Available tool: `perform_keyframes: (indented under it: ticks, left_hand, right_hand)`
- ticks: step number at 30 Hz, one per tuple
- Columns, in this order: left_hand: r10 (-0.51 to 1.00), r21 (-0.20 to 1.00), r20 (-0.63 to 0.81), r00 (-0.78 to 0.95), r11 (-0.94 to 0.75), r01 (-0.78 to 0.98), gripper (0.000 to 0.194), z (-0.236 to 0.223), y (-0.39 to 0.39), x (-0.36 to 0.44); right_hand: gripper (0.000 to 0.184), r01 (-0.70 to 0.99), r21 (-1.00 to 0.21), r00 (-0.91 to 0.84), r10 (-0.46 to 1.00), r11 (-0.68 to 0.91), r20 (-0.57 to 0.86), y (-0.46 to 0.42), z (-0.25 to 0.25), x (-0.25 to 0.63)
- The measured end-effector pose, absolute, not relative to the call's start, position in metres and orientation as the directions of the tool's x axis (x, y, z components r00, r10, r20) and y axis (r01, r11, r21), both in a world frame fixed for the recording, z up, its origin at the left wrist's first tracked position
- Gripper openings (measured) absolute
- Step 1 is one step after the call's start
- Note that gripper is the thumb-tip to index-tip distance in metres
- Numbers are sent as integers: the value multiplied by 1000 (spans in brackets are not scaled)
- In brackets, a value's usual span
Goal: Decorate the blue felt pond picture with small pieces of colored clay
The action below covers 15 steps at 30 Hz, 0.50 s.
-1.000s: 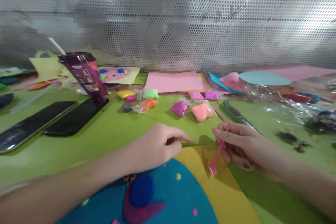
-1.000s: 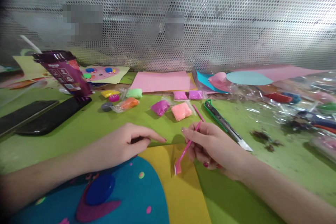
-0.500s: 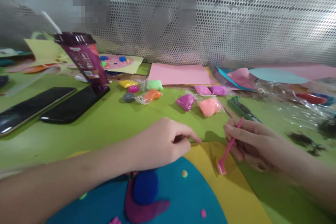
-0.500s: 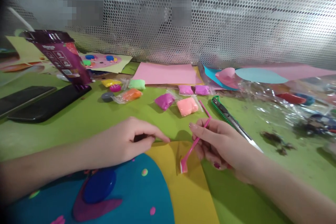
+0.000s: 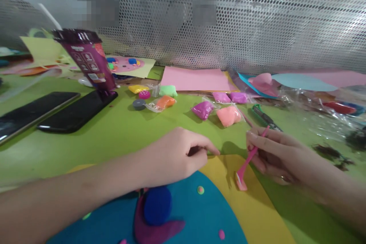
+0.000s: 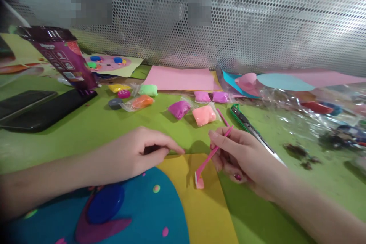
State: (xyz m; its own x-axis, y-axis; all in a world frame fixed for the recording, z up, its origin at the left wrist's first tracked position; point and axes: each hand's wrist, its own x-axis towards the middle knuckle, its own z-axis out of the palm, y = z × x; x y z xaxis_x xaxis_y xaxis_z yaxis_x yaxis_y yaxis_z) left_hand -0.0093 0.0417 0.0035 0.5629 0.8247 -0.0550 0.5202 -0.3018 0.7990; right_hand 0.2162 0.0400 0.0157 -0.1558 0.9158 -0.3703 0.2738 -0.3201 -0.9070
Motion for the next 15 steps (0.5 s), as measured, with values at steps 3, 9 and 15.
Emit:
perform_keyframes:
  ticks: [3,9,15]
  left_hand:
    - [842,806,-48,538,-286,519,28,4,42,-8]
    - [861,700,112,497,-423,576,33,-1,43,-6]
    - [767,474,217,604,-624,621,41,-4,41,-6]
  right_hand:
    - [40,160,-937,-144,932,-310,-333,40,15,214]
    - [32,181,-952,-23,967,-246,-254,44,15,210]
    - [29,219,-960,-97,976,-172,-197,42,15,207]
